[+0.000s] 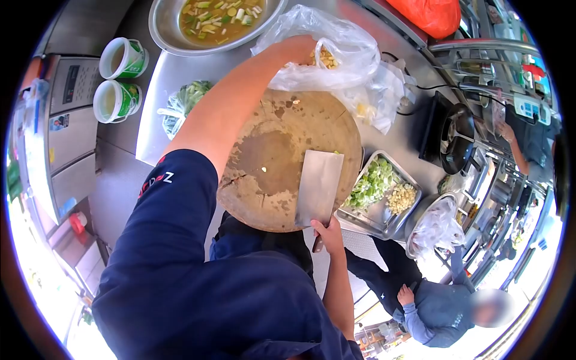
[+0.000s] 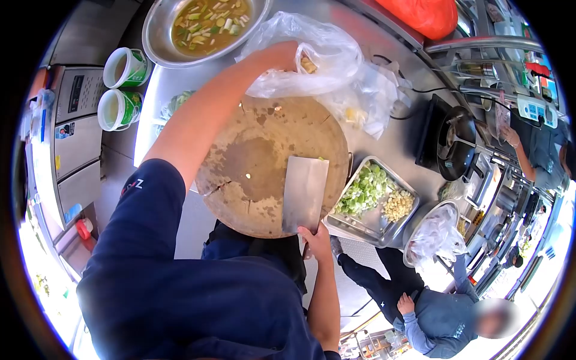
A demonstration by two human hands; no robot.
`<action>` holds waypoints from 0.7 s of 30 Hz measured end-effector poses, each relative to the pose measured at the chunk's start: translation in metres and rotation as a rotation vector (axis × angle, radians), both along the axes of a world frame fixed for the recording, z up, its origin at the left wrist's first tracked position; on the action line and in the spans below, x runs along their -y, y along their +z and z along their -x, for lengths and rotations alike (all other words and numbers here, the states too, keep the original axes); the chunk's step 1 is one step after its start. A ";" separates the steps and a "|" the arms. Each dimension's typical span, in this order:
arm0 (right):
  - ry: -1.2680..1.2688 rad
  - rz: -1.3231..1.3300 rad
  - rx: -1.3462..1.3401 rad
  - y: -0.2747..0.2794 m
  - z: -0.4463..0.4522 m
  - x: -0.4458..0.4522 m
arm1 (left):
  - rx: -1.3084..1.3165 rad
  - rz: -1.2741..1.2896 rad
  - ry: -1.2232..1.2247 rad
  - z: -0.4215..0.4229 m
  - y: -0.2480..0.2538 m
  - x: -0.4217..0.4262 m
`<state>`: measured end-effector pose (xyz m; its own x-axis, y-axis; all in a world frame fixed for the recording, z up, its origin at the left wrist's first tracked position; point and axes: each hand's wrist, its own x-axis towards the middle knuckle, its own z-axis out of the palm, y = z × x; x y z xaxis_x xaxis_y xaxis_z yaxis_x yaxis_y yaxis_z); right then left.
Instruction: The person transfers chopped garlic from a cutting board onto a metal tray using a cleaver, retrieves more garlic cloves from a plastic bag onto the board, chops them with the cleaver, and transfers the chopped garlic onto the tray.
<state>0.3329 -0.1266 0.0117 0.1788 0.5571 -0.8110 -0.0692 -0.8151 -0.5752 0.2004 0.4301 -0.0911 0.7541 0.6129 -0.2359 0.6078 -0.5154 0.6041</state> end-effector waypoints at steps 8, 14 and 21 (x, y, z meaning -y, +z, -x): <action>-0.009 0.016 -0.008 0.005 0.002 -0.006 | 0.176 0.146 0.253 0.033 0.027 -0.004; -0.037 0.004 -0.033 0.003 0.001 -0.003 | 0.331 0.515 0.413 0.044 0.023 0.001; -0.042 0.015 -0.036 0.004 0.002 -0.004 | 0.067 -0.119 0.027 0.019 -0.015 0.011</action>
